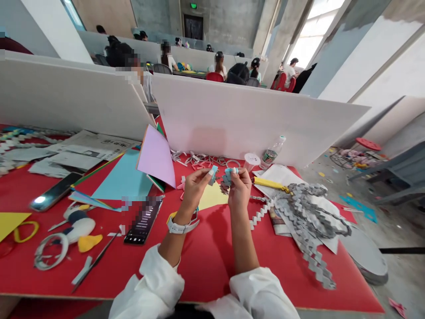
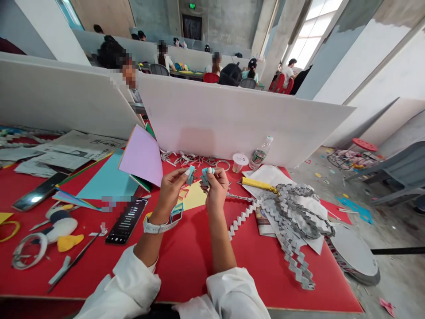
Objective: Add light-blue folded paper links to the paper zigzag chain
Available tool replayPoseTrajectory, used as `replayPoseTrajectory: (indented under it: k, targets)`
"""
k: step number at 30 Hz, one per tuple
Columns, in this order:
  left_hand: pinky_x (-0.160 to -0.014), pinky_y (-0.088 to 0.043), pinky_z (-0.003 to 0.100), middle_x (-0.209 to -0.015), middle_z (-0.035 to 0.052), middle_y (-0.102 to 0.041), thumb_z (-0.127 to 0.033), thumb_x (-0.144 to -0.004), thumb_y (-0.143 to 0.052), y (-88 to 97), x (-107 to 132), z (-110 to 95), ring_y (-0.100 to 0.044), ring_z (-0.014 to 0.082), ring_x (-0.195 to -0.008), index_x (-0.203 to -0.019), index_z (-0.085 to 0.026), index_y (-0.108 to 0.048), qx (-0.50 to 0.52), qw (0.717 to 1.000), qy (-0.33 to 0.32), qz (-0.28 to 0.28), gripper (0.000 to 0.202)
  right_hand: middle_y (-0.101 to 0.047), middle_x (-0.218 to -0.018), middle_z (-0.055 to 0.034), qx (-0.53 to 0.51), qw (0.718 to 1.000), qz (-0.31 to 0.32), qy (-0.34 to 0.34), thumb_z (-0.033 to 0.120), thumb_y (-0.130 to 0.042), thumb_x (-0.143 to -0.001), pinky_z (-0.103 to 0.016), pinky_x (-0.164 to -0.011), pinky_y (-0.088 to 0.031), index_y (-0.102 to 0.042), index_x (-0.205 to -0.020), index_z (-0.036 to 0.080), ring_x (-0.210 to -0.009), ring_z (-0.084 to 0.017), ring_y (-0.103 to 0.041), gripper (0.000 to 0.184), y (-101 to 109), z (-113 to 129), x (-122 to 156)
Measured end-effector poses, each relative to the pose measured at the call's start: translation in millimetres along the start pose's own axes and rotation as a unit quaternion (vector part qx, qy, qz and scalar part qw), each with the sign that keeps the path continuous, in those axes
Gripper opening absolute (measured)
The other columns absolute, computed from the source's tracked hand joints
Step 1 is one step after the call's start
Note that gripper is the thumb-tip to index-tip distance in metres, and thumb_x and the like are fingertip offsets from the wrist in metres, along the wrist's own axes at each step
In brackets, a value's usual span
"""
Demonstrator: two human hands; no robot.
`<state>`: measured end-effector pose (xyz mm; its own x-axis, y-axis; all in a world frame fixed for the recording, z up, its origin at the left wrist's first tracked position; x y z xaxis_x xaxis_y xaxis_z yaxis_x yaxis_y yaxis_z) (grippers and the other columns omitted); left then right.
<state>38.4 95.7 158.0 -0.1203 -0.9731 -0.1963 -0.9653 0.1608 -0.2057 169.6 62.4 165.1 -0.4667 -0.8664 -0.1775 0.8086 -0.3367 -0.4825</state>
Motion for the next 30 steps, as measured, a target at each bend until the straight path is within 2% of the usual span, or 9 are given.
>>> replayPoseTrajectory:
  k: [3, 7, 12, 16, 19, 21, 23, 26, 30]
  targets:
    - [-0.065, -0.055, 0.026, -0.084, 0.0033, -0.071, -0.036, -0.072, -0.077, 11.7, -6.0, 5.5, -0.066, 0.0129, -0.065, -0.099, -0.017, -0.07, 0.03, 0.999, 0.036, 0.015, 0.034, -0.047, -0.06, 0.0055, 0.051, 0.997, 0.054, -0.036, 0.042, -0.075, -0.072, -0.02, -0.043, -0.038, -0.048, -0.067, 0.022, -0.049, -0.007, -0.042, 0.034, 2.5, -9.8, -9.3]
    - [-0.063, -0.056, 0.023, -0.083, 0.0026, -0.072, -0.03, -0.073, -0.076, 38.9, -12.4, -8.4, -0.067, 0.0113, -0.063, -0.096, -0.018, -0.068, -0.016, 0.999, -0.013, -0.026, 0.027, -0.055, -0.066, 0.0036, 0.17, 0.963, 0.197, -0.064, 0.042, -0.07, -0.078, -0.023, -0.054, -0.047, -0.057, -0.076, 0.021, -0.057, -0.009, -0.052, 0.025, -1.0, -20.9, -17.5]
    - [-0.054, -0.054, 0.023, -0.078, 0.0018, -0.073, -0.036, -0.081, -0.069, 58.0, -11.2, -17.6, -0.069, 0.0151, -0.061, -0.109, -0.023, -0.048, -0.112, 0.993, 0.019, -0.007, 0.038, -0.063, -0.081, -0.0001, 0.234, 0.925, 0.284, -0.091, 0.04, -0.065, -0.084, -0.026, -0.064, -0.052, -0.058, -0.092, 0.022, -0.072, -0.014, -0.063, 0.021, -2.0, -21.9, -13.1]
    - [-0.05, -0.045, 0.022, -0.077, 0.0005, -0.07, -0.04, -0.088, -0.058, 60.9, -11.6, -20.1, -0.062, 0.0114, -0.054, -0.097, -0.022, -0.05, -0.223, 0.972, 0.029, 0.063, 0.022, -0.065, -0.092, -0.0034, 0.316, 0.889, 0.33, -0.041, 0.033, -0.062, -0.086, -0.028, -0.075, -0.053, -0.058, -0.108, 0.021, -0.085, -0.016, -0.064, 0.025, -4.0, -10.2, -6.1]
    - [-0.059, -0.045, 0.023, -0.073, 0.0011, -0.066, -0.035, -0.095, -0.045, 57.7, -10.4, -20.7, -0.06, 0.0117, -0.06, -0.084, -0.019, -0.058, -0.356, 0.92, 0.01, 0.163, 0.024, -0.066, -0.09, -0.0017, 0.362, 0.862, 0.354, -0.019, 0.025, -0.059, -0.088, -0.028, -0.078, -0.051, -0.046, -0.134, 0.024, -0.082, -0.015, -0.063, 0.048, -7.4, -3.9, -1.9]
    - [-0.065, -0.046, 0.025, -0.077, 0.0014, -0.067, -0.029, -0.095, -0.042, 54.0, -7.0, -18.3, -0.062, 0.0142, -0.068, -0.091, -0.02, -0.06, -0.415, 0.881, -0.002, 0.229, 0.021, -0.066, -0.091, -0.001, 0.377, 0.846, 0.377, -0.001, 0.021, -0.056, -0.089, -0.028, -0.08, -0.05, -0.036, -0.143, 0.027, -0.08, -0.014, -0.062, 0.058, -12.6, -3.4, 1.4]
    - [-0.069, -0.047, 0.027, -0.088, 0.0026, -0.068, -0.026, -0.094, -0.042, 51.3, -4.0, -15.7, -0.065, 0.0166, -0.078, -0.106, -0.022, -0.055, -0.434, 0.867, -0.005, 0.247, 0.018, -0.066, -0.099, -0.0031, 0.384, 0.834, 0.396, 0.019, 0.018, -0.052, -0.091, -0.028, -0.082, -0.049, -0.038, -0.144, 0.028, -0.084, -0.014, -0.062, 0.056, -19.0, -5.7, 4.7]
    - [-0.068, -0.048, 0.027, -0.087, 0.0019, -0.067, -0.027, -0.096, -0.041, 47.6, -1.7, -14.4, -0.065, 0.0161, -0.077, -0.122, -0.022, -0.04, -0.403, 0.892, -0.003, 0.203, 0.026, -0.065, -0.109, -0.0064, 0.377, 0.838, 0.392, 0.029, 0.018, -0.051, -0.091, -0.028, -0.082, -0.048, -0.044, -0.14, 0.024, -0.09, -0.016, -0.061, 0.051, -26.3, -11.3, 7.0]
    - [-0.057, -0.046, 0.024, -0.072, -0.0023, -0.058, -0.029, -0.097, -0.04, 38.0, 2.2, -17.5, -0.059, 0.0124, -0.059, -0.133, -0.023, -0.03, -0.33, 0.929, -0.023, 0.169, 0.038, -0.066, -0.098, -0.004, 0.316, 0.876, 0.364, -0.008, 0.027, -0.062, -0.087, -0.024, -0.074, -0.048, -0.056, -0.124, 0.021, -0.082, -0.014, -0.061, 0.038, -28.9, -14.7, 6.6]
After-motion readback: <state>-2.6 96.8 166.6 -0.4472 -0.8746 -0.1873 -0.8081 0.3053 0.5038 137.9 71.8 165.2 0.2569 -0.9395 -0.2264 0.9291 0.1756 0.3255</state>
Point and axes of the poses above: each hand's wrist, its own x-axis away from the middle knuckle, its own y-axis out of the back of the hand, z = x × y, the point moved 4 cm from there along -x, towards the middle knuckle
